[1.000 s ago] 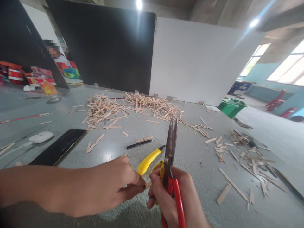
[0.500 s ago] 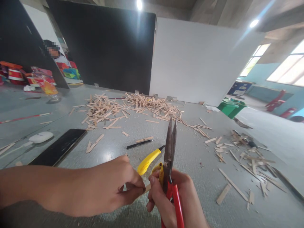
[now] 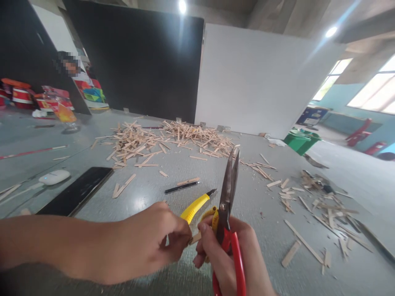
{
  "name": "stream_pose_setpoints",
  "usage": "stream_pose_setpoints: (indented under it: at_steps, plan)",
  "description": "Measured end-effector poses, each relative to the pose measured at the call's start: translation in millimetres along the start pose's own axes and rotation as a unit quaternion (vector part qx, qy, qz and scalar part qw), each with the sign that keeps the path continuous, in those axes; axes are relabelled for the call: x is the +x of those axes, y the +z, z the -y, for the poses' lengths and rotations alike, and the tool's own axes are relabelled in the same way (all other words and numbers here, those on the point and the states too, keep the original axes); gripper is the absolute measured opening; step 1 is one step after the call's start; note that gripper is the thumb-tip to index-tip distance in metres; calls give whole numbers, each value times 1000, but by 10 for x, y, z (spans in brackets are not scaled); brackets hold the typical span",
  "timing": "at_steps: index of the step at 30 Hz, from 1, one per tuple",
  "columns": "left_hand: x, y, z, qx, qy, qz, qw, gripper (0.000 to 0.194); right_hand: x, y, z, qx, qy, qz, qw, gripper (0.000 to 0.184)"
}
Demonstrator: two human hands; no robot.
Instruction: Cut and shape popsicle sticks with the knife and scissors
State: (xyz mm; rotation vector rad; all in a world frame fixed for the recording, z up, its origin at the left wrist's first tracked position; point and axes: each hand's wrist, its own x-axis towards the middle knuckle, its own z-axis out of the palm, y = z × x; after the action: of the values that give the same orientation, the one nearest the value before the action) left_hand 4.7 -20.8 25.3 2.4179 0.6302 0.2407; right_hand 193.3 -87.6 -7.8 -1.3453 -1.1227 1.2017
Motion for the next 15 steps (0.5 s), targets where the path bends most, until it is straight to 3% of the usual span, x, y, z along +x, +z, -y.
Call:
stream_pose_setpoints:
  at_steps: [3,4,6,8,11,15]
  plan:
    - [9,-192,-78,-152,-102,86,979,22,88,-105,-23,-5,-35,12,999,38]
    - [7,-247,-92,-178,-119,83,973,20,123,-148,-33,-4,-51,32,998,38]
    - [-6,-344,-109,-212,-126,40,968,19,171,-225,-41,1,-68,75,995,44]
    - [-33,-428,-116,-222,-106,-43,968,25,170,-272,-22,6,-58,107,993,49]
    - [-94,-529,-114,-225,-76,-143,961,30,92,-278,17,-32,-47,84,995,52]
    - [-168,-582,-120,-242,-84,-159,953,34,-2,-251,-10,-117,-90,38,988,59]
